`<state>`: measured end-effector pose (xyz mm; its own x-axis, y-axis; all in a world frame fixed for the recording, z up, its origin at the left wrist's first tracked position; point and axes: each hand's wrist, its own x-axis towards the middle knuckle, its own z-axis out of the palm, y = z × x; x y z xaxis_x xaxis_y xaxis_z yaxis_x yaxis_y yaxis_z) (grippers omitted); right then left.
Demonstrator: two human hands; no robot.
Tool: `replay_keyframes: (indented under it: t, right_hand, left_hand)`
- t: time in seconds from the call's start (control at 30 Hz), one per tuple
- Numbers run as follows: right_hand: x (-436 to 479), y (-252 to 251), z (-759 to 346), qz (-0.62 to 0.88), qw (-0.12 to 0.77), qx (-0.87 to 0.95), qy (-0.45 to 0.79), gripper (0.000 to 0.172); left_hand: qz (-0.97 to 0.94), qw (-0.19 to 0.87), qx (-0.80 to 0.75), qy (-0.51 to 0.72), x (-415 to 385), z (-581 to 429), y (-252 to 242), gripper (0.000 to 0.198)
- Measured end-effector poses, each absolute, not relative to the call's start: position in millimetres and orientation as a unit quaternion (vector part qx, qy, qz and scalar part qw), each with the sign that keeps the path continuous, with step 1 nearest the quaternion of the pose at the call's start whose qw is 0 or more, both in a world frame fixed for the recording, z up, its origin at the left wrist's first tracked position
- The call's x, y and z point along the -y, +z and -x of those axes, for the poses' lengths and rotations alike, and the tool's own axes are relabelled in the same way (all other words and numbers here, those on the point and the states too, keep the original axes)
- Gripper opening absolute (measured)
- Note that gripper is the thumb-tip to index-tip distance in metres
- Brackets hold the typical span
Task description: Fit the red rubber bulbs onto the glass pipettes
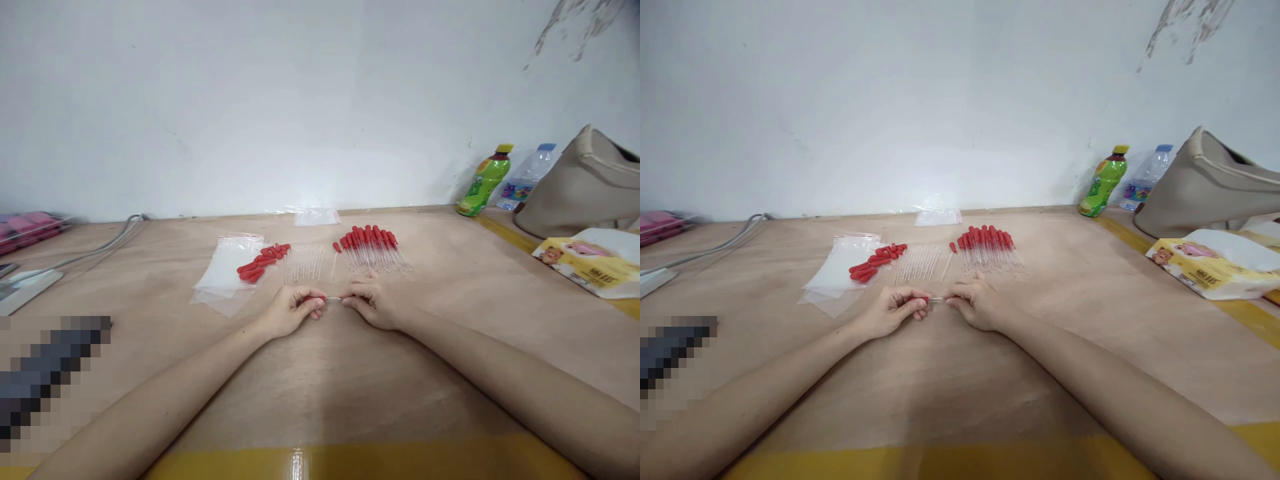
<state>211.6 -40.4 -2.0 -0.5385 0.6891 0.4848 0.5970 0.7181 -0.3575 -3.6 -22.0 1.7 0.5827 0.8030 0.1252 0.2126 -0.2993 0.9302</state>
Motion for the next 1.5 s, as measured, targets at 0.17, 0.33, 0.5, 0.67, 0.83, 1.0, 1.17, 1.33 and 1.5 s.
replay_keyframes:
  t: [0.17,0.33,0.5,0.67,0.83,1.0,1.17,1.33,1.5]
  right_hand:
    - [42.2,-2.0,-213.3,0.359,0.290,0.885,0.054,0.019]
    - [45.6,-7.5,-208.1,0.375,0.302,0.876,-0.005,0.021]
    - [48.2,-9.9,-204.6,0.378,0.300,0.875,-0.051,0.025]
    - [49.3,-7.7,-202.7,0.381,0.288,0.876,-0.065,0.028]
    - [49.0,-8.2,-199.8,0.393,0.279,0.875,-0.036,0.030]
    - [45.2,-5.8,-199.7,0.399,0.270,0.876,0.017,0.031]
    - [41.3,0.7,-205.0,0.392,0.296,0.870,0.034,0.016]
    - [41.7,1.0,-210.6,0.408,0.306,0.860,0.027,0.008]
    - [41.3,-2.2,-211.2,0.397,0.336,0.854,0.012,0.009]
  left_hand:
    - [-0.771,0.471,-0.330,0.275,22.7,4.2,-0.3,0.026]
    - [-0.777,0.450,-0.348,0.271,24.0,2.0,1.4,0.026]
    - [-0.775,0.443,-0.353,0.278,24.5,0.9,0.8,0.026]
    - [-0.776,0.443,-0.351,0.279,24.8,1.3,-0.4,0.025]
    - [-0.781,0.432,-0.352,0.282,25.7,1.0,0.4,0.024]
    - [-0.792,0.413,-0.344,0.288,24.6,0.4,0.8,0.026]
    - [-0.780,0.370,-0.378,0.336,21.7,2.0,3.2,0.033]
    - [-0.793,0.317,-0.391,0.344,22.3,4.4,7.2,0.024]
    - [-0.792,0.337,-0.382,0.336,21.7,3.5,4.6,0.025]
